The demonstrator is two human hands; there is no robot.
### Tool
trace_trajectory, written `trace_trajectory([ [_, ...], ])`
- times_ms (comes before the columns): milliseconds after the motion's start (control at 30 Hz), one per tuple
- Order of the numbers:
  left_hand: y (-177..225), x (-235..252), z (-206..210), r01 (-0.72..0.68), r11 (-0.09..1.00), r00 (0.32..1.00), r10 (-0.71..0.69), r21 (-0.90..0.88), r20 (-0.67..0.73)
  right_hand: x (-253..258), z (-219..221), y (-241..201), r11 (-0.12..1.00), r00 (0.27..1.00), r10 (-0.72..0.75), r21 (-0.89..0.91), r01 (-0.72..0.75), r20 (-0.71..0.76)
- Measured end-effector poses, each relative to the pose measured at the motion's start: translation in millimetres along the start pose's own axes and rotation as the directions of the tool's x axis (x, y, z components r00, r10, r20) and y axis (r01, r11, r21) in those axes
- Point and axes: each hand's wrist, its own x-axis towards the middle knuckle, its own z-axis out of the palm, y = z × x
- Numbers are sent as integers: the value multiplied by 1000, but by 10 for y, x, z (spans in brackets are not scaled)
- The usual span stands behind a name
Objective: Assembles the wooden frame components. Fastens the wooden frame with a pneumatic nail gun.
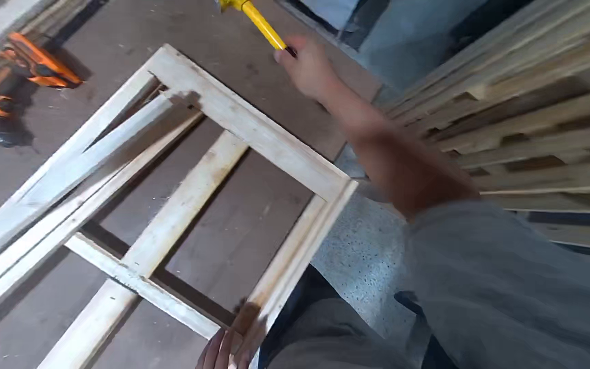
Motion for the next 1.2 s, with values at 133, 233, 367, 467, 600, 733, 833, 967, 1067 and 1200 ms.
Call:
trace_trajectory([
  [133, 506, 531, 339, -249, 959, 966, 236, 134, 109, -2669, -715, 492, 809, 987, 135, 566, -157, 82],
  [233, 818, 727, 569, -299, 905, 924, 196, 303, 327, -4354, -494, 858, 667, 909, 377, 630, -398, 177],
  [367, 957, 770, 660, -269, 804, 922, 56, 530, 383, -5402, 583, 1382, 393, 823, 526, 797, -458, 214],
  [467, 977, 719, 652, -245, 770, 931, 17, 589, 364, -5266, 1195, 1471, 152, 719, 681, 935, -320, 135],
  [600, 922, 677, 751, -261, 717, 949, 67, 647, 308, -4658, 1510, 1255, 78, 559, 829, 994, -73, -24],
  [733, 888, 668, 820, -269, 671, 957, 103, 691, 272, -4228, 1539, 993, -19, 591, 806, 999, -35, 36],
  [833, 904, 657, 823, -272, 652, 954, 85, 708, 288, -4147, 1430, 980, -103, 648, 753, 993, -58, 116],
  [967, 902, 681, 794, -280, 680, 945, 72, 677, 318, -4107, 1340, 931, -81, 518, 853, 996, 33, 52],
  [1067, 903, 686, 794, -282, 691, 942, 66, 666, 330, -4101, 1361, 940, -81, 609, 781, 990, -119, 137],
  [1200, 911, 714, 790, -274, 693, 940, 46, 667, 338, -4139, 1356, 941, -121, 562, 821, 993, -11, 106],
])
